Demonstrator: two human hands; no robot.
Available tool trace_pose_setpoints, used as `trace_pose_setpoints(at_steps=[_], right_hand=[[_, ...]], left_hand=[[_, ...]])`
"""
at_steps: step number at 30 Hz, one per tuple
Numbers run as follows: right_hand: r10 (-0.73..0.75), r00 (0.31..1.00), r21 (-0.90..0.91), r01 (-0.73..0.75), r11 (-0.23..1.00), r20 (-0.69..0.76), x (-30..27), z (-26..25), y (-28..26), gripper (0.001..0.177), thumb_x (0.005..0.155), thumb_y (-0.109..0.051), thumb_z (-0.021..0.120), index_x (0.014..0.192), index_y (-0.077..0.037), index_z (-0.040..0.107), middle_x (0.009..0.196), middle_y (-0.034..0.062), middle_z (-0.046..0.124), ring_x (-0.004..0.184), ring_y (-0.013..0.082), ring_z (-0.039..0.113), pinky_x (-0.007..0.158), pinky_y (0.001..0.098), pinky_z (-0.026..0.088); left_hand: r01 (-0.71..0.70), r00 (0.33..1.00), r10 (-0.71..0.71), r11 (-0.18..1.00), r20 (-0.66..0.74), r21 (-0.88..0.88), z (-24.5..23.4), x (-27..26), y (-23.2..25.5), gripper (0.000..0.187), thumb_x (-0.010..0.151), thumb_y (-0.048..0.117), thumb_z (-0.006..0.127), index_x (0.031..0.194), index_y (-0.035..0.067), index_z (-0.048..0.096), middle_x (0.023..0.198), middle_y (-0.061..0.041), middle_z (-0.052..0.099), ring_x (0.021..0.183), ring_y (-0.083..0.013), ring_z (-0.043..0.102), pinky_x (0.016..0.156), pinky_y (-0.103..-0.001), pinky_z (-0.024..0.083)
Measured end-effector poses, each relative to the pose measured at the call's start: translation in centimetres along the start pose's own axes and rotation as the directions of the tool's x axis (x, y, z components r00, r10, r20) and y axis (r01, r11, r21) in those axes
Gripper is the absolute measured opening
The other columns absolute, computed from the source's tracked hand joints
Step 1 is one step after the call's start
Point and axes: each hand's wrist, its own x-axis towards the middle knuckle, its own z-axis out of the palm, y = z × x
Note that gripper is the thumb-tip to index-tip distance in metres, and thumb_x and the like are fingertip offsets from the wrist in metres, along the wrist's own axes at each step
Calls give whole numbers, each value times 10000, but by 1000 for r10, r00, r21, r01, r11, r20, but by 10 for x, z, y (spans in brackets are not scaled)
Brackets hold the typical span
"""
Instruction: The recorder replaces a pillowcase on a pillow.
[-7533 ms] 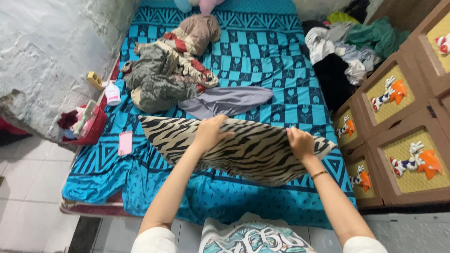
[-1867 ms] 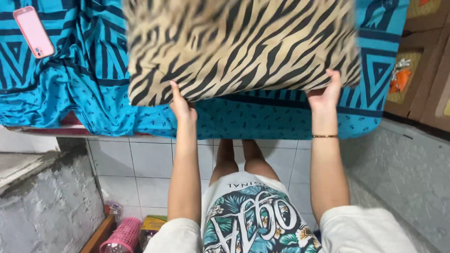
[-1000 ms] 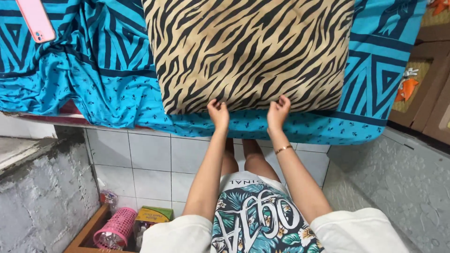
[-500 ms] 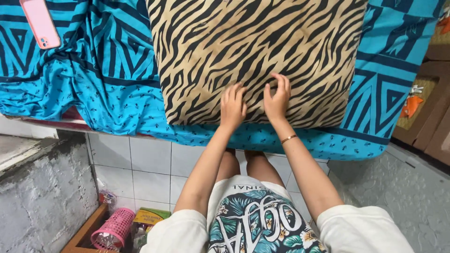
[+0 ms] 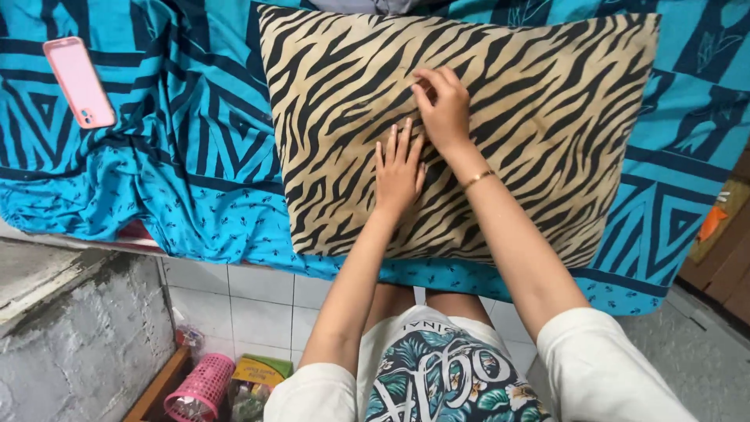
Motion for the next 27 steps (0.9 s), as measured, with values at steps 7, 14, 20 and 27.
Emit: trace_pose_setpoints(at_steps=[7,14,20,27], right_hand=[[1,1000,-145,0,989,4,27,36,16,187,873,-67,789,1050,-45,736,903,89,668,763,252,688,698,364,554],[-63,997,-171,56,984,-35,20,34,39,68,997,-61,712,1003,-52,644,958,84,633,828,240,660,734,357,552],[290,928,338,-201,919,-236,-19,-59,122,71,1098,-122,653,1071,-64,620,934,5,623,761,93,595,653,242,508],[-51,645,-201,-161,966,-762,-77,-310,335,211,947,126,761,984,-40,637,966,77,647,896,202,648,870,353,610]], left_hand=[[10,1000,-10,1000,-13,-6,15,-7,-7,643,977,313,620,1574,186,419,1701,-68,247,1573,-318,243,1242,-607,229],[18,1000,-17,999,21,-30,17,-6,-7,642,987,324,603,1585,211,398,1708,-70,250,1582,-320,233,1257,-608,204],[42,999,-41,998,22,-53,21,-6,-2,676,983,312,593,1613,241,360,1717,-84,218,1586,-338,208,1253,-623,163],[88,996,-87,995,37,-42,8,2,17,671,1003,291,553,1628,196,329,1725,-125,181,1593,-396,150,1248,-666,94]])
